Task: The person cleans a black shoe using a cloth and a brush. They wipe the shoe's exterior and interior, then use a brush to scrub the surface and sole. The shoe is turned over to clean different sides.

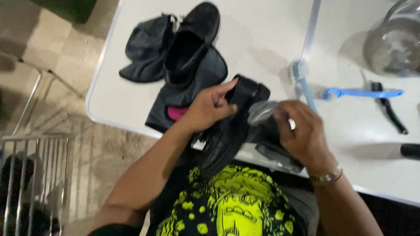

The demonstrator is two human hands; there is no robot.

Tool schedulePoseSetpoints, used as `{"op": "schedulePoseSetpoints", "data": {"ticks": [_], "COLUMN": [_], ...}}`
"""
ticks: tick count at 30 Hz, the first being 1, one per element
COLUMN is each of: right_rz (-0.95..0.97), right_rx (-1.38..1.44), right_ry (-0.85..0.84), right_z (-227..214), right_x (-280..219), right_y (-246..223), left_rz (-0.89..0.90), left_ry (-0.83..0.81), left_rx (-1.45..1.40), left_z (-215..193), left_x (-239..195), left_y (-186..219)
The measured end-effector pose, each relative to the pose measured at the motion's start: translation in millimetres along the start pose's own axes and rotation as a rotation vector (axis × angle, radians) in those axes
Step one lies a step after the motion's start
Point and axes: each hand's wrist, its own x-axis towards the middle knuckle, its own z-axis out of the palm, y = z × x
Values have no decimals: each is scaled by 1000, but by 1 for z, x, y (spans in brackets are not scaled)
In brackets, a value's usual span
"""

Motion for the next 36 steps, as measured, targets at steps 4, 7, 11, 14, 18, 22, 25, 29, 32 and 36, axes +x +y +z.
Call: {"op": "schedulePoseSetpoints", "data": {"ticks": [4,7,11,14,18,22,25,29,32,36], "right_rz": [14,-69,-205,-252,-359,-388,-401,-443,-429,-431], "right_rx": [32,-12,8,178,213,63,96,20,-10,78], "right_ry": [-16,-68,-41,-20,-80,-37,-78,-77,-77,-114], "right_z": [-14,-3,7,29,19,16,21,17,50,26], "right_x": [1,-7,19,15,23,31,18,33,-17,16], "right_y": [-8,1,-4,-1,-17,-12,-13,8,39,-13], "left_rz": [22,33,24,20,6,32,40,37,21,20], "left_ry": [44,53,52,43,6,37,20,-6,13,10], "left_rx": [24,27,42,8,35,-9,-5,64,10,35], "left_z": [13,10,9,5,13,11,13,20,19,21], "left_x": [-7,-4,-2,3,-2,1,-2,0,-2,-3], "left_y": [17,8,6,-7,8,-3,7,16,4,18]}}
